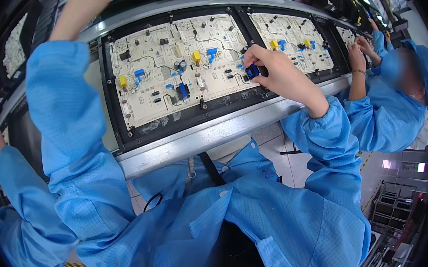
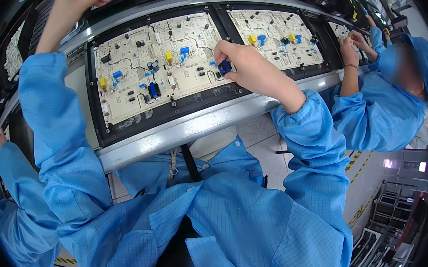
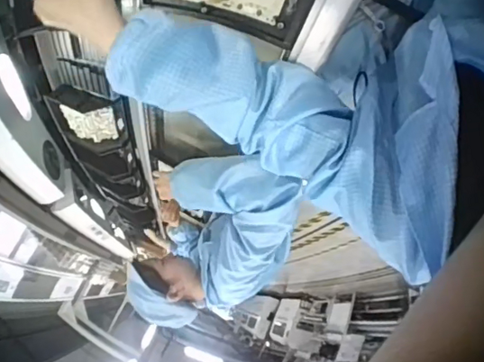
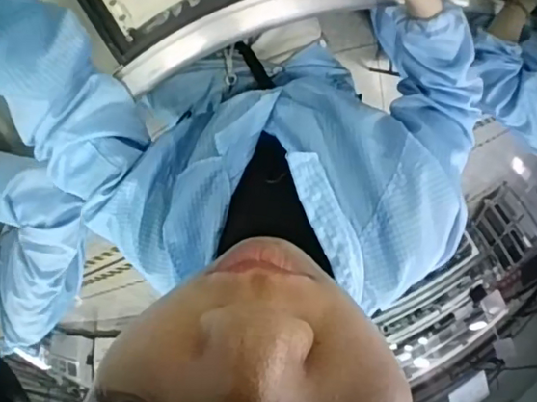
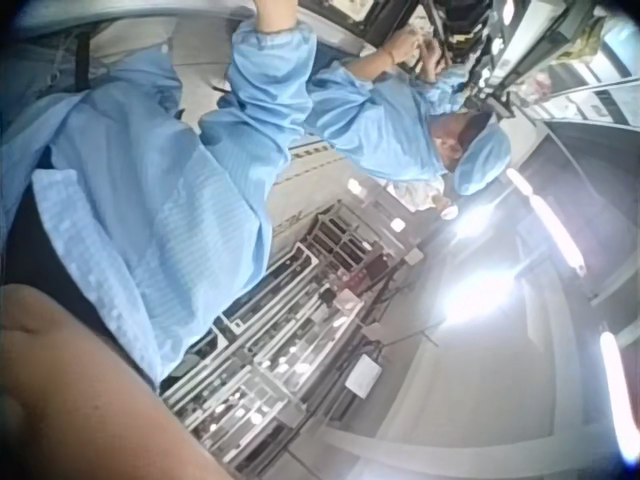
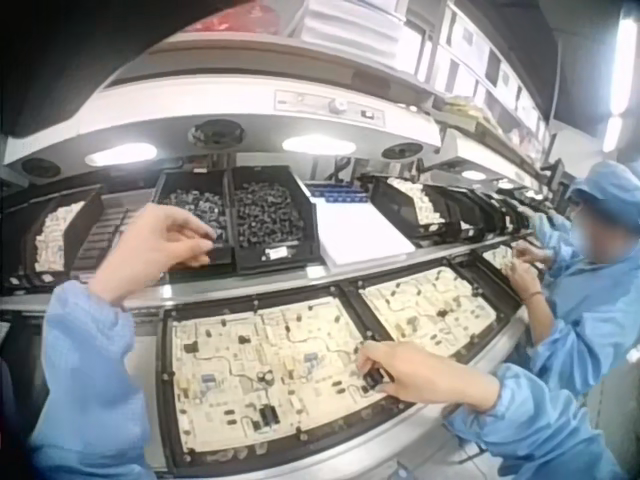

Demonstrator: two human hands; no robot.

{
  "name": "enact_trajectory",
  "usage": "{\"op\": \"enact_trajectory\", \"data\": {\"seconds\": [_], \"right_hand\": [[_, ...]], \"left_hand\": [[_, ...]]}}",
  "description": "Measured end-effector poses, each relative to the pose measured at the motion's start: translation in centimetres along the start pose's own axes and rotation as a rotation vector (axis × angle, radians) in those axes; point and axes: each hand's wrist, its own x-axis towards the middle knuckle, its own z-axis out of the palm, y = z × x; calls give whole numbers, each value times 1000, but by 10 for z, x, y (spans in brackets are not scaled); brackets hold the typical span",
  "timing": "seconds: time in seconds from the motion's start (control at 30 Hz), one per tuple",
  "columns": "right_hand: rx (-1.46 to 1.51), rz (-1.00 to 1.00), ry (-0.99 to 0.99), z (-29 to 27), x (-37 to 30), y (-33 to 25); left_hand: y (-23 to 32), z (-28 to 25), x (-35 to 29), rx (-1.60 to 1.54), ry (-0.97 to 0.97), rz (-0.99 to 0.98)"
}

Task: Assembling electronic components onto a printed circuit board at a manual assembly station on a production floor.

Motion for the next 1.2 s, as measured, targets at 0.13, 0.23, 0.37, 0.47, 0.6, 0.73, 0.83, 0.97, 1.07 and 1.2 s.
{"op": "enact_trajectory", "data": {"seconds": [0.13,0.23,0.37,0.47,0.6,0.73,0.83,0.97,1.07,1.2], "right_hand": [[30,7,41,3,-3,4],[27,2,57,2,-4,5],[-44,1,-18,-2,3,1],[-83,-6,-30,-5,0,-2],[-8,-26,-16,-12,-8,-5],[-217,-302,233,-52,43,-2],[-115,-417,383,-69,137,-4],[-365,-314,570,-76,267,43],[-871,-439,445,-59,310,65],[-667,-210,663,-55,328,88]], "left_hand": [[39,54,4,62,-119,74],[63,87,-2,75,-172,45],[60,106,-8,78,-205,-34],[63,108,-11,70,-219,-94],[65,115,-13,71,-231,-112],[70,118,-19,137,-266,-90],[64,119,-26,194,-255,-89],[74,128,-17,284,-239,8],[73,124,-26,322,-232,-68],[82,124,-25,279,-255,-61]]}}
